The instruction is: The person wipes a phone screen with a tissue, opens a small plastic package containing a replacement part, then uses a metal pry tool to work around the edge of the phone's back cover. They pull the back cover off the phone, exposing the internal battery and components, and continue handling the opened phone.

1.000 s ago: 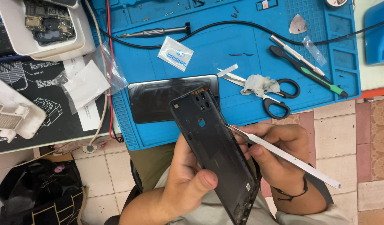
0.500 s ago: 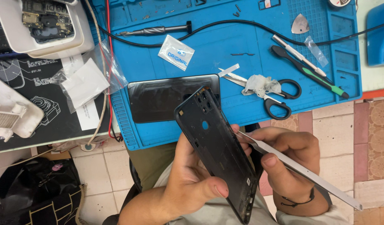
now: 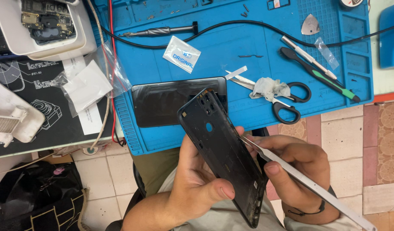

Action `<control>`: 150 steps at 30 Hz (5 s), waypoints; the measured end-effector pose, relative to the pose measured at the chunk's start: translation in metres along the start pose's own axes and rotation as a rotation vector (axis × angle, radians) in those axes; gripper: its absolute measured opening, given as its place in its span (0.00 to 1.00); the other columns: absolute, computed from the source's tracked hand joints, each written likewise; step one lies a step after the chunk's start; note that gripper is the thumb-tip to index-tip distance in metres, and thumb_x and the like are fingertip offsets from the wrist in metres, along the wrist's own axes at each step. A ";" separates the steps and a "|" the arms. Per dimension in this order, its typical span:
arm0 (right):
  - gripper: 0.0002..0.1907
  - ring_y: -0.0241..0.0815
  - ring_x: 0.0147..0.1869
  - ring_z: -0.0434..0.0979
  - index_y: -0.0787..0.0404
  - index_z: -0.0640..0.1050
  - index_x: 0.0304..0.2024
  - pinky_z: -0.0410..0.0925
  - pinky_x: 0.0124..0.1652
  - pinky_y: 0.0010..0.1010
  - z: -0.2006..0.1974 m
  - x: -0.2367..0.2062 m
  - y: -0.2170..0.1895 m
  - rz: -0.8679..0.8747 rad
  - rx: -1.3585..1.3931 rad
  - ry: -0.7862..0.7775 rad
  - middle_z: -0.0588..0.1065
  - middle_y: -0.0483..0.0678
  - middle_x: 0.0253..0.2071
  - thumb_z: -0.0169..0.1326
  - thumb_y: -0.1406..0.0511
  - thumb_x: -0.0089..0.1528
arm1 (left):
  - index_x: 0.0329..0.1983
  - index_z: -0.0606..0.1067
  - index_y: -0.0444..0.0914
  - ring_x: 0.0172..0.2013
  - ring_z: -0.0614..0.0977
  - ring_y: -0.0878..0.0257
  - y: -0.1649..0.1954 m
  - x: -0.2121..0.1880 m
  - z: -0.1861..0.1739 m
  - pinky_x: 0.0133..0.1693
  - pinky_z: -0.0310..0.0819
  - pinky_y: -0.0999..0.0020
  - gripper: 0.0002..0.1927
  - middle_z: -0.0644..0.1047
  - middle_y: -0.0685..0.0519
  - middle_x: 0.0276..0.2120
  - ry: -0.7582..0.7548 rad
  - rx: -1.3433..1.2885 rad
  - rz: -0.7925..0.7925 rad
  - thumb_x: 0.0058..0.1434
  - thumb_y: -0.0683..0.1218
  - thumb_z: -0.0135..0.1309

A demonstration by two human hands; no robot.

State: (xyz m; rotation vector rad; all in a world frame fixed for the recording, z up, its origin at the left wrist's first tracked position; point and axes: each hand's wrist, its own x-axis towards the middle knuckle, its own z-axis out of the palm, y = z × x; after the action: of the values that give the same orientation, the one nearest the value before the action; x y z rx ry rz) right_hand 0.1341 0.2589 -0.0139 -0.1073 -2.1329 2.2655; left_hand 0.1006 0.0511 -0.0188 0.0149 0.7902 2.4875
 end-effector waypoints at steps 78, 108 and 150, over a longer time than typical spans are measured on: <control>0.20 0.55 0.53 0.84 0.71 0.70 0.23 0.80 0.46 0.40 -0.008 -0.008 0.007 0.067 0.055 0.001 0.79 0.71 0.52 0.58 0.66 0.66 | 0.81 0.46 0.39 0.69 0.71 0.52 0.000 -0.004 -0.008 0.71 0.68 0.52 0.55 0.64 0.44 0.73 -0.111 0.005 -0.032 0.61 0.41 0.72; 0.17 0.59 0.54 0.83 0.69 0.65 0.38 0.78 0.54 0.48 0.004 0.004 0.010 -0.205 0.044 0.020 0.76 0.70 0.51 0.56 0.63 0.70 | 0.80 0.47 0.39 0.69 0.73 0.50 -0.001 -0.003 -0.005 0.71 0.70 0.49 0.56 0.65 0.43 0.72 -0.061 -0.060 -0.054 0.59 0.45 0.72; 0.10 0.37 0.38 0.82 0.67 0.64 0.41 0.77 0.35 0.25 0.017 0.025 0.013 -0.204 -0.181 0.063 0.79 0.65 0.50 0.54 0.70 0.69 | 0.81 0.46 0.38 0.72 0.68 0.54 -0.007 0.001 -0.007 0.73 0.65 0.53 0.54 0.60 0.43 0.76 -0.106 0.111 0.015 0.63 0.46 0.70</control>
State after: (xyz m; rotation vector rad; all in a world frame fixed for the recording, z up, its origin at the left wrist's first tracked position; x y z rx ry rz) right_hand 0.1086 0.2428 -0.0263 0.0336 -2.2006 1.9327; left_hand 0.1017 0.0531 -0.0284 0.1916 0.8849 2.4310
